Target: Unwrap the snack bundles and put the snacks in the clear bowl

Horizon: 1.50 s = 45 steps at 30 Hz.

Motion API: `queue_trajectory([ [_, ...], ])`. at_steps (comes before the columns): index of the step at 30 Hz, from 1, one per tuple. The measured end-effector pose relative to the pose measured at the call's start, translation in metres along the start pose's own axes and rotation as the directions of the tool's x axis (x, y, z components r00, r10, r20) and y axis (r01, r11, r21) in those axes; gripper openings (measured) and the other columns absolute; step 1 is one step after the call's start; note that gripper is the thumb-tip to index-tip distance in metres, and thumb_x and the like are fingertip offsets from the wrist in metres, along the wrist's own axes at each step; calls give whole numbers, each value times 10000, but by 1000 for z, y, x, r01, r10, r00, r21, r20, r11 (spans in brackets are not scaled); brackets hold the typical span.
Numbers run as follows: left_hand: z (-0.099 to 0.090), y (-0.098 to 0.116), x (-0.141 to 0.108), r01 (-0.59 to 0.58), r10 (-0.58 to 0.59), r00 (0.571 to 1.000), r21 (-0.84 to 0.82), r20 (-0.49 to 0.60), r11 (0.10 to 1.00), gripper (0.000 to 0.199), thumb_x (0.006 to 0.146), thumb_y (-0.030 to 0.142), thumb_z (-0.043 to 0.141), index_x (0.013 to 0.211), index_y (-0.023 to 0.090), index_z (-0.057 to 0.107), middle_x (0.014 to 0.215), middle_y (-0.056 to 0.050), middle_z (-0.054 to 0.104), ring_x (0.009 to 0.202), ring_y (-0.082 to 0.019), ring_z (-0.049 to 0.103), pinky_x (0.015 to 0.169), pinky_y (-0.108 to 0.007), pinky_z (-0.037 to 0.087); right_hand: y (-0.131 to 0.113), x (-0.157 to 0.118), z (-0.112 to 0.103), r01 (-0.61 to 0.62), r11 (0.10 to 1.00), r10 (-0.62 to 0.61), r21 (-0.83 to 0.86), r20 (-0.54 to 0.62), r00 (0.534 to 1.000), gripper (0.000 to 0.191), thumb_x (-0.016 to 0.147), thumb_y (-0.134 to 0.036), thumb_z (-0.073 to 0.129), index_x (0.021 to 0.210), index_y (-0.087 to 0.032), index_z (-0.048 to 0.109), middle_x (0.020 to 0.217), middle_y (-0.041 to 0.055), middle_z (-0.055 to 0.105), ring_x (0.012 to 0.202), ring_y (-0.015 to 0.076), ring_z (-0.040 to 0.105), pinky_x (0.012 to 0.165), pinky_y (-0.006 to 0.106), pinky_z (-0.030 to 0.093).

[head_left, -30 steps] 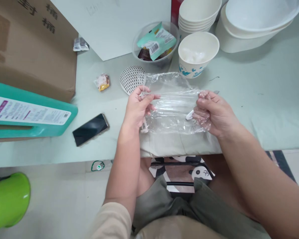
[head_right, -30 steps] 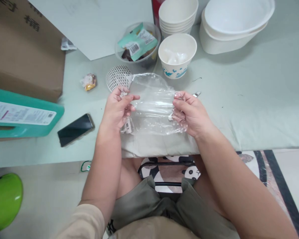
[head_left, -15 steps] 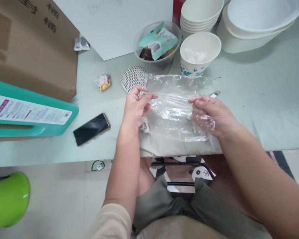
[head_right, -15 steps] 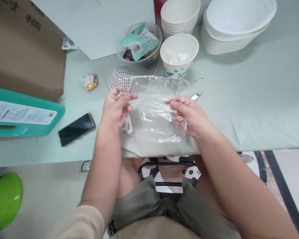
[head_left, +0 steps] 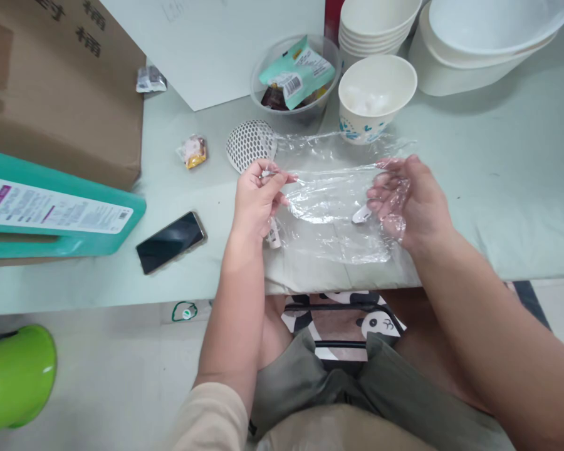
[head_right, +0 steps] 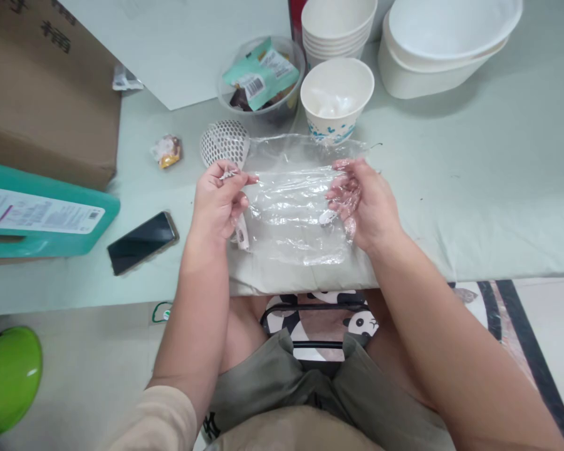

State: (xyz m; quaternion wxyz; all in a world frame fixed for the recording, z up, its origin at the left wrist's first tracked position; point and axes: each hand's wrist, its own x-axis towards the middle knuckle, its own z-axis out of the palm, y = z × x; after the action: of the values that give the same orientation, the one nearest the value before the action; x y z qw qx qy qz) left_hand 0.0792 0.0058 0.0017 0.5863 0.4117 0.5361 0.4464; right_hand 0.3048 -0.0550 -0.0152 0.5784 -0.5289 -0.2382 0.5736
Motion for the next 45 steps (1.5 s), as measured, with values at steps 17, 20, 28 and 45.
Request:
queue_trajectory([
  [17, 2, 1, -4, 137, -131, 985, -49, 110, 989, 135, 933, 214, 646, 815, 175, 698, 679, 13, 731, 491, -61, 663, 408, -126, 427, -13, -15, 1, -124, 951, 201, -284, 260, 944, 379, 804, -362, 787, 1151, -230, 707, 538, -41, 612, 427, 118, 526, 408, 240, 384],
  [20, 1, 3, -5, 143, -138, 982, -32, 129, 989, 160, 950, 207, 615, 833, 170, 718, 678, 9, 740, 494, -62, 669, 410, -122, 440, -12, -15, -1, -101, 967, 150, -235, 202, 968, 305, 784, -285, 782, 1076, -235, 712, 470, -82, 504, 387, 90, 439, 402, 222, 335],
  [28, -2, 0, -2, 124, -122, 985, -12, 120, 992, 81, 942, 220, 630, 934, 203, 709, 667, 9, 740, 505, -105, 696, 408, -150, 449, -10, -4, 1, 28, 996, -28, 87, 2, 1000, 194, 692, -235, 726, 821, -266, 585, 551, -89, 478, 404, 75, 399, 396, 211, 307],
  [45, -13, -4, 0, 31, -31, 993, 4, 117, 1000, 101, 835, 134, 690, 760, 189, 652, 753, 6, 753, 530, -73, 689, 475, -138, 499, -8, 1, -9, 22, 1000, -23, 2, 98, 995, 197, 732, -295, 736, 798, -298, 551, 479, -100, 285, 389, 103, 363, 410, 246, 320],
])
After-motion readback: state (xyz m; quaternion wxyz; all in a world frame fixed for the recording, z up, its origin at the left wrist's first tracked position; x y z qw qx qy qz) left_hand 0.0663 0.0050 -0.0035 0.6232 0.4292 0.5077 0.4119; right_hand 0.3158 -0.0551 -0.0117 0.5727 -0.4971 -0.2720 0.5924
